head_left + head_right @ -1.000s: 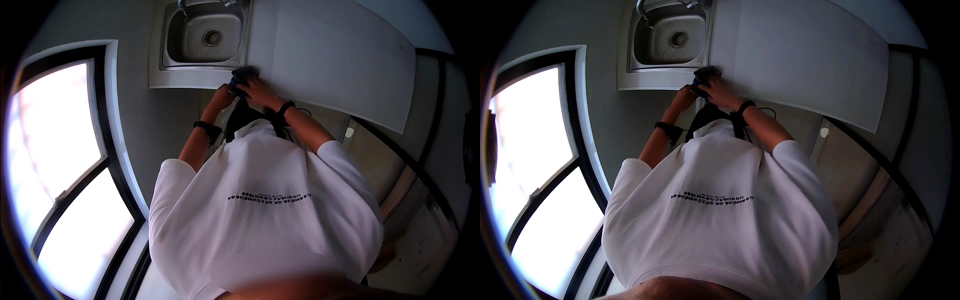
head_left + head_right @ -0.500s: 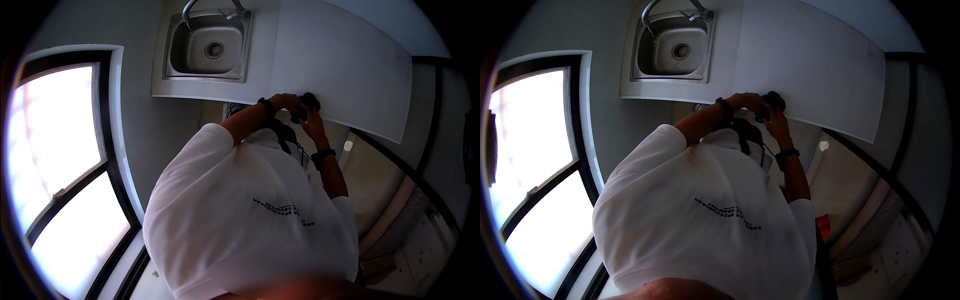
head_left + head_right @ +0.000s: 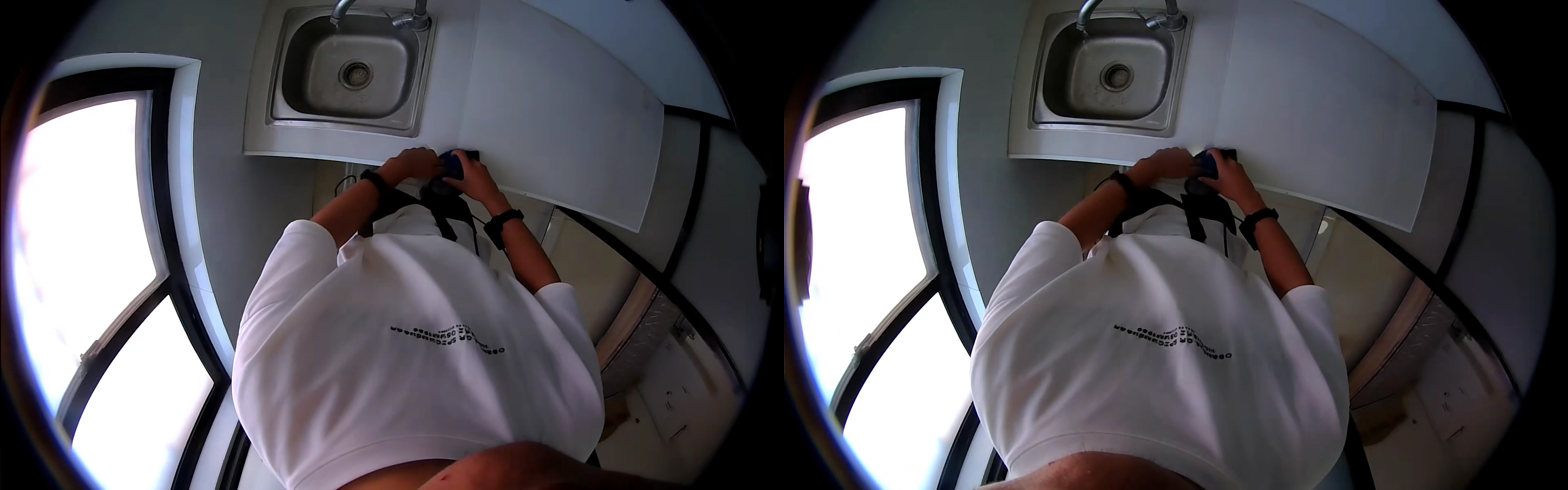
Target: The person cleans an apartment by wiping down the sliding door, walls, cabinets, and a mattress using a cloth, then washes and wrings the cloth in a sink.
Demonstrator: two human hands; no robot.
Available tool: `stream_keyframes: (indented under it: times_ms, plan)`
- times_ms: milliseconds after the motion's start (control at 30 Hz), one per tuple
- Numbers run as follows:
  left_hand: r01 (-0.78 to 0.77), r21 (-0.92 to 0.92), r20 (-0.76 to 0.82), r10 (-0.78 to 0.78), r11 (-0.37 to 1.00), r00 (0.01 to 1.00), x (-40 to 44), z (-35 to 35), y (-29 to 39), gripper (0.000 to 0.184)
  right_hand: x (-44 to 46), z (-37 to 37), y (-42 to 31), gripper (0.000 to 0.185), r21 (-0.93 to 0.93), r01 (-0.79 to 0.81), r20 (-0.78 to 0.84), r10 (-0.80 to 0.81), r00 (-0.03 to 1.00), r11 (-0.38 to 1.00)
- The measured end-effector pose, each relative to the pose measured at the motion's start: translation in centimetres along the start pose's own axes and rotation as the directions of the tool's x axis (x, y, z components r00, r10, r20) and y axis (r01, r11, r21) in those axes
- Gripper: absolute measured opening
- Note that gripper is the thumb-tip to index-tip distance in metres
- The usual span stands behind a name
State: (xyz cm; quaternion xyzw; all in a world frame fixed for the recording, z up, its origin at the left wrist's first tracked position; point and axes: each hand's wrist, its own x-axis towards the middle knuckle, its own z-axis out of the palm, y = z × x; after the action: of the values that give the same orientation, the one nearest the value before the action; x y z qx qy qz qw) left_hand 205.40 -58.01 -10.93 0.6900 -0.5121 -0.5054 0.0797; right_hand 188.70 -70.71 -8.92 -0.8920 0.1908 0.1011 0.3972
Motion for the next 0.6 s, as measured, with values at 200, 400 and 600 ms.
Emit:
stream_keyframes:
  times_ms: [200, 400, 600]
  plan:
    - [0.043, -0.202, -0.179, -0.08, 0.979, 0.981, -7.0, 1.6, -10.2, 0.051, 6.0, 4.8, -7.5, 0.063, 0.053, 0.1, 0.071, -0.103, 0.992, 0.994]
    - [0.05, -0.321, -0.444, -0.197, 0.946, 0.874, -12.8, 0.7, -16.4, 0.045, 12.1, 10.1, -11.5, 0.065, 0.031, 0.303, 0.195, -0.303, 0.933, 0.953]
    - [-0.233, -0.407, -0.677, -0.121, 0.883, 0.726, -18.0, -3.3, -17.6, 0.057, 16.1, 16.2, -15.8, 0.067, -0.087, 0.439, 0.093, -0.432, 0.897, 0.894]
